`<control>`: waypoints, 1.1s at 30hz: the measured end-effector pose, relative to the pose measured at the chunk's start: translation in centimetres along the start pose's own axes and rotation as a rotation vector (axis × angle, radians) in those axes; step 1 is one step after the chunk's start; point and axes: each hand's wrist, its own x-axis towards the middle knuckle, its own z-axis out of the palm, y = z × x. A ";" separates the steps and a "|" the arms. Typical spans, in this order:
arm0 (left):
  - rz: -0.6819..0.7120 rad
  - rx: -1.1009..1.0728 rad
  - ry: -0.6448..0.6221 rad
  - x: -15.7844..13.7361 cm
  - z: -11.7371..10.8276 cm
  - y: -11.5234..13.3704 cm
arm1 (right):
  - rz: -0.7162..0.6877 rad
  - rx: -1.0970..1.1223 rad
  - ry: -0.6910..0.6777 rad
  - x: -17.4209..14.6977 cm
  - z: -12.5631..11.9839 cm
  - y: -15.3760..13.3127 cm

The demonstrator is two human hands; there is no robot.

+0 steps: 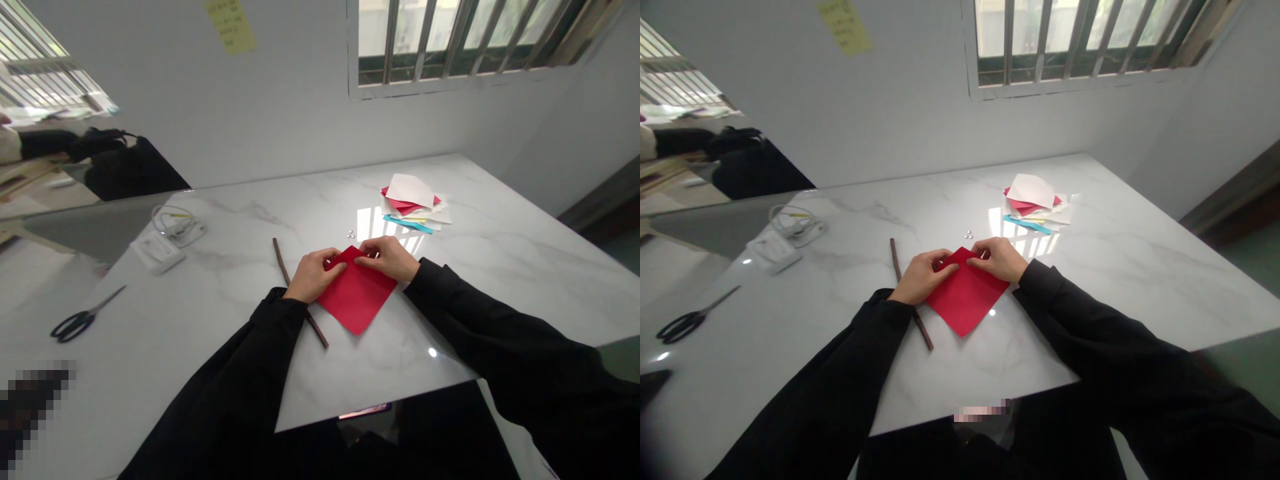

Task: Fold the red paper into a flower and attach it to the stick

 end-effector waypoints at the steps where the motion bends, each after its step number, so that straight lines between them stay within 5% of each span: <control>1: 0.002 0.015 0.013 0.0 0.0 0.0 | 0.007 -0.004 -0.003 0.0 -0.1 0.0; 15: 0.049 0.048 -0.034 -0.2 0.2 -0.2 | -0.024 -0.011 0.013 0.2 -0.1 0.6; 19: 0.116 0.109 0.062 0.0 0.2 -0.3 | -0.034 -0.018 0.058 0.2 -0.5 0.6; 22: 0.118 0.059 0.179 0.4 -0.6 -0.5 | -0.004 0.140 0.148 0.7 -1.1 0.8; 25: 0.018 -0.215 0.262 0.7 -2.0 -0.9 | 0.098 0.440 0.240 1.2 -1.9 1.2; 30: -0.117 -0.614 0.097 0.9 -3.1 -0.5 | 0.305 0.855 0.420 1.6 -2.4 1.2; 33: -0.162 -0.619 0.182 0.8 -2.3 -0.1 | 0.442 0.972 0.462 1.7 -2.1 1.0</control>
